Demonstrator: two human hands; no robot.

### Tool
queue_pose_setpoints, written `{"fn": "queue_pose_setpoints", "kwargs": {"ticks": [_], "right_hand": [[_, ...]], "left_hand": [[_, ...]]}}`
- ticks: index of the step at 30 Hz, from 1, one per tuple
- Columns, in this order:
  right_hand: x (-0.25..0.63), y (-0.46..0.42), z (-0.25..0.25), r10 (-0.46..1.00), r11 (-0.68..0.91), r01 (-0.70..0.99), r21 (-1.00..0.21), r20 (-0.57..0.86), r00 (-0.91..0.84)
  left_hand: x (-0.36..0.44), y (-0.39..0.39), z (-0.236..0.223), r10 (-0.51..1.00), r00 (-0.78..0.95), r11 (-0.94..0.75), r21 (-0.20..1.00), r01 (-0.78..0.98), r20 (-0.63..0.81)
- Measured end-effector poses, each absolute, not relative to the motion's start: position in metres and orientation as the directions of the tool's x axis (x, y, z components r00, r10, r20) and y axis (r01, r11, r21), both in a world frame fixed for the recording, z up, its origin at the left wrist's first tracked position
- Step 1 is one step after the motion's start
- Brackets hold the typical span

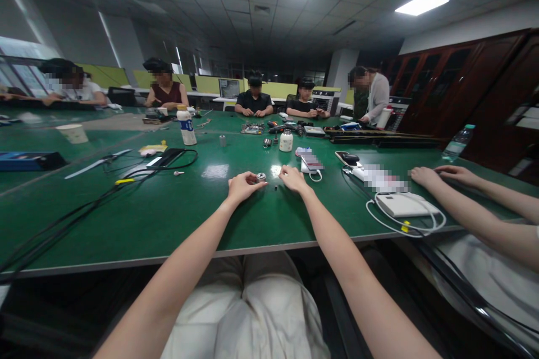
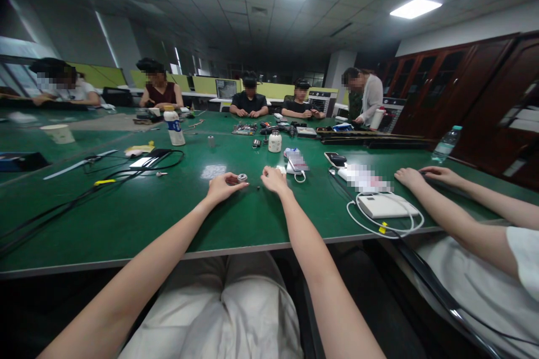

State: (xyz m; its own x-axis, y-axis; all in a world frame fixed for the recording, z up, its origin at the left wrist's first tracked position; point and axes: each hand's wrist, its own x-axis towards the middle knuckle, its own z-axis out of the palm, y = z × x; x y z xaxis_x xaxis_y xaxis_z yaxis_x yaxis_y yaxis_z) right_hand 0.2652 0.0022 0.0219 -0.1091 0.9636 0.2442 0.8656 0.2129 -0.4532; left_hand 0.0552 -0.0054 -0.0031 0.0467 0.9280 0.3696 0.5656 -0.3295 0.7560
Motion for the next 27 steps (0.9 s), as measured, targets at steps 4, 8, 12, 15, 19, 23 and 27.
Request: {"fn": "queue_pose_setpoints", "kwargs": {"ticks": [4, 8, 12, 15, 19, 23, 27], "right_hand": [[0.265, 0.003, 0.02, 0.961, 0.262, 0.856, -0.445, 0.197, -0.192], [0.268, 0.006, 0.015, 0.935, 0.346, 0.784, -0.515, 0.261, -0.241], [0.272, 0.011, 0.006, 0.895, 0.446, 0.687, -0.573, 0.3, -0.33], [0.273, 0.013, 0.003, 0.896, 0.445, 0.676, -0.588, 0.28, -0.346], [0.272, 0.014, 0.003, 0.912, 0.411, 0.689, -0.597, 0.27, -0.31], [0.265, 0.012, 0.008, 0.882, 0.465, 0.575, -0.673, 0.41, -0.232], [0.254, 0.008, 0.016, 0.813, 0.576, 0.349, -0.74, 0.565, -0.143]], "left_hand": [[0.055, -0.004, -0.004, 0.928, 0.041, -0.326, 0.752, 0.572, 0.371], [0.055, -0.002, -0.006, 0.925, 0.044, -0.335, 0.757, 0.561, 0.377], [0.055, 0.0, -0.008, 0.927, 0.058, -0.346, 0.782, 0.519, 0.372], [0.055, 0.001, -0.008, 0.925, 0.076, -0.362, 0.804, 0.472, 0.372], [0.055, 0.0, -0.008, 0.922, 0.082, -0.371, 0.807, 0.459, 0.377], [0.055, 0.0, -0.007, 0.923, 0.118, -0.38, 0.82, 0.428, 0.366], [0.056, -0.001, -0.005, 0.927, 0.171, -0.376, 0.83, 0.411, 0.334]]}}
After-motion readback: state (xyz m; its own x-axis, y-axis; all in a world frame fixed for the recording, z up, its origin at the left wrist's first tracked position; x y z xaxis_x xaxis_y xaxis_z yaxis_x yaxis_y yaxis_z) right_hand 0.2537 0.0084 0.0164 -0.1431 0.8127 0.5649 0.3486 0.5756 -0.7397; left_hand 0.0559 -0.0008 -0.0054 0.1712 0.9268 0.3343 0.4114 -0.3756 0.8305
